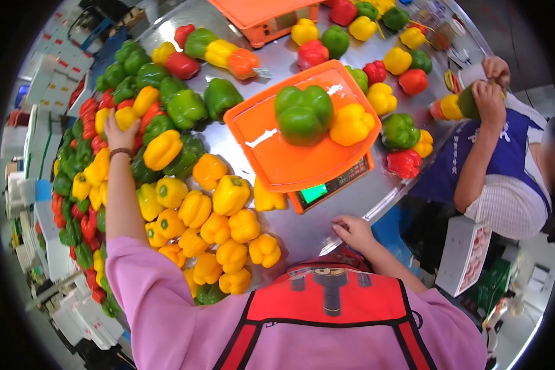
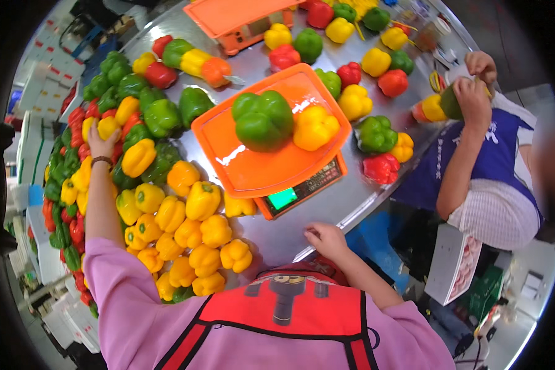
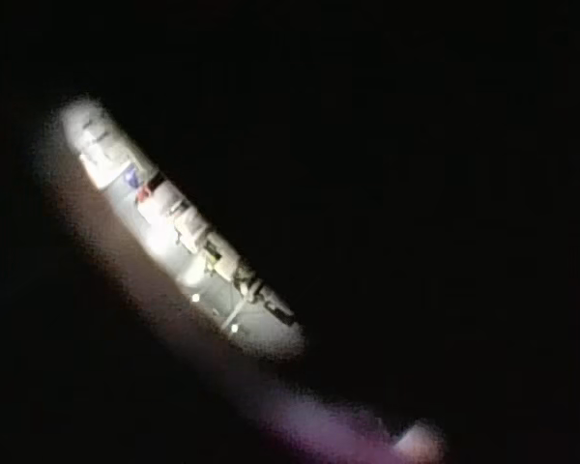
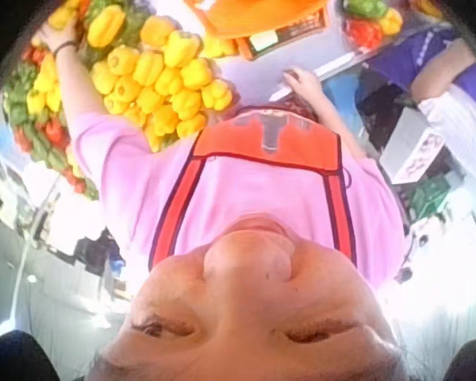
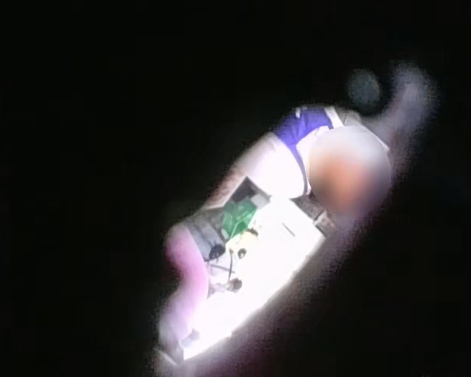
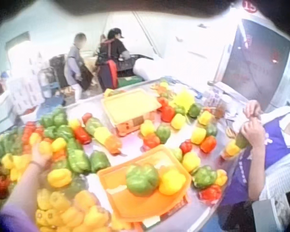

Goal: The person selects red, yellow, and green bell peppers from a large pile on a metal table. They place the peppers on a digital scale, then thread them onto a skewer in a repeating color pattern. The person uses a yellow rubber band to secure the peppers on the skewer and places the finished product on the table.

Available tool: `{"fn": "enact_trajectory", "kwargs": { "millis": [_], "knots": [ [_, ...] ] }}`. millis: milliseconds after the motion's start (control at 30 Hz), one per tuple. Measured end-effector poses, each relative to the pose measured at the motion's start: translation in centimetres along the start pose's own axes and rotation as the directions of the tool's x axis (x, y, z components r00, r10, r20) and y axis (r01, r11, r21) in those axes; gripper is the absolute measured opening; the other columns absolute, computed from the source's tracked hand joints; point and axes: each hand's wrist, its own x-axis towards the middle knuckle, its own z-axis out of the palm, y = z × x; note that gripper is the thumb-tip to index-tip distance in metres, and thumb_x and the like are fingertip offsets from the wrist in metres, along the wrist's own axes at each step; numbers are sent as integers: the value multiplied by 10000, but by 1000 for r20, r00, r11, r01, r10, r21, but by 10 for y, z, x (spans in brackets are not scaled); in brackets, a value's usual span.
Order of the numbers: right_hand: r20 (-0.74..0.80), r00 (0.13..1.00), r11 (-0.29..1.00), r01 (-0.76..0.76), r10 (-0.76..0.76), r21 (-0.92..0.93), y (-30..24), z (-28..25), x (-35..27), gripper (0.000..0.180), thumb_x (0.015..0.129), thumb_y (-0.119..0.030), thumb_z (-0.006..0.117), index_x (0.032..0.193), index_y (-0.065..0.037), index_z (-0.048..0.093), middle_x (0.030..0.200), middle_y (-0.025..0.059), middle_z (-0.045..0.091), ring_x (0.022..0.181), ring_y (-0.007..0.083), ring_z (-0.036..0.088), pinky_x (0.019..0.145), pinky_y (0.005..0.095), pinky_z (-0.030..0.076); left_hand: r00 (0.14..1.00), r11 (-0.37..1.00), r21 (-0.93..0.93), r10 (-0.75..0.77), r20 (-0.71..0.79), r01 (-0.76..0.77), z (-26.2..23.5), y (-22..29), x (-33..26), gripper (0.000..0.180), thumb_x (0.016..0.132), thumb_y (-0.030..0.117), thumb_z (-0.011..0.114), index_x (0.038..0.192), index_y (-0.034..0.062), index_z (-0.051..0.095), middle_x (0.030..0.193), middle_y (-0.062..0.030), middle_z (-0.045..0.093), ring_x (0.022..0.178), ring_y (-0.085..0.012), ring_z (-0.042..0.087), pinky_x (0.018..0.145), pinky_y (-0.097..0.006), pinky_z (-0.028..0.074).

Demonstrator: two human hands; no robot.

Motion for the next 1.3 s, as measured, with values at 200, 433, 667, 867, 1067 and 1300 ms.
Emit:
{"fn": "enact_trajectory", "kwargs": {
  "millis": [200,433,667,867,1067,1300],
  "knots": [
    [-277,904,917,231,-326,-325,-5,23,3,98,770,-153,659,838,-82,662,797,86,673,733,282,647,636,381,512,955,947,298,-188,228,116,13,9,22,818,712,396,745,1422,244,369,1493,-141,300,1260,-352,465,1024,-432,414],
    [-244,911,919,255,-332,-300,-3,23,4,102,750,-117,680,841,-90,644,775,85,664,712,280,645,617,380,510,971,993,-12,-108,213,113,-57,9,-3,678,691,237,693,1317,83,481,1330,-210,487,1204,-350,502,1025,-394,408],
    [-140,920,901,312,-366,-301,1,16,5,115,752,-120,675,858,-84,646,787,81,672,719,270,655,626,371,521,929,967,225,-191,316,122,-159,6,-58,647,738,202,642,1340,63,451,1328,-214,494,1173,-372,525,992,-401,434],
    [-136,894,865,361,-428,-348,8,13,5,112,768,-152,652,867,-100,643,796,76,666,717,273,648,619,380,515,887,868,379,-415,201,320,-180,6,-105,647,749,173,644,1340,16,434,1311,-223,507,1214,-361,493,1023,-389,409],
    [-155,843,834,450,-515,-319,10,11,1,106,770,-145,650,867,-106,638,787,80,658,718,286,640,615,394,509,864,810,448,-483,144,378,-164,-34,-188,703,740,253,730,1335,18,439,1331,-225,488,1207,-382,490,1009,-441,412],
    [-35,911,912,409,-410,-40,9,-7,-4,144,812,-168,644,925,-80,654,762,108,654,705,309,644,616,396,514,967,966,-73,-251,-46,248,-150,133,-280,207,819,178,702,865,-20,661,1233,-209,574,1166,-364,512,996,-422,392]
  ]
}}
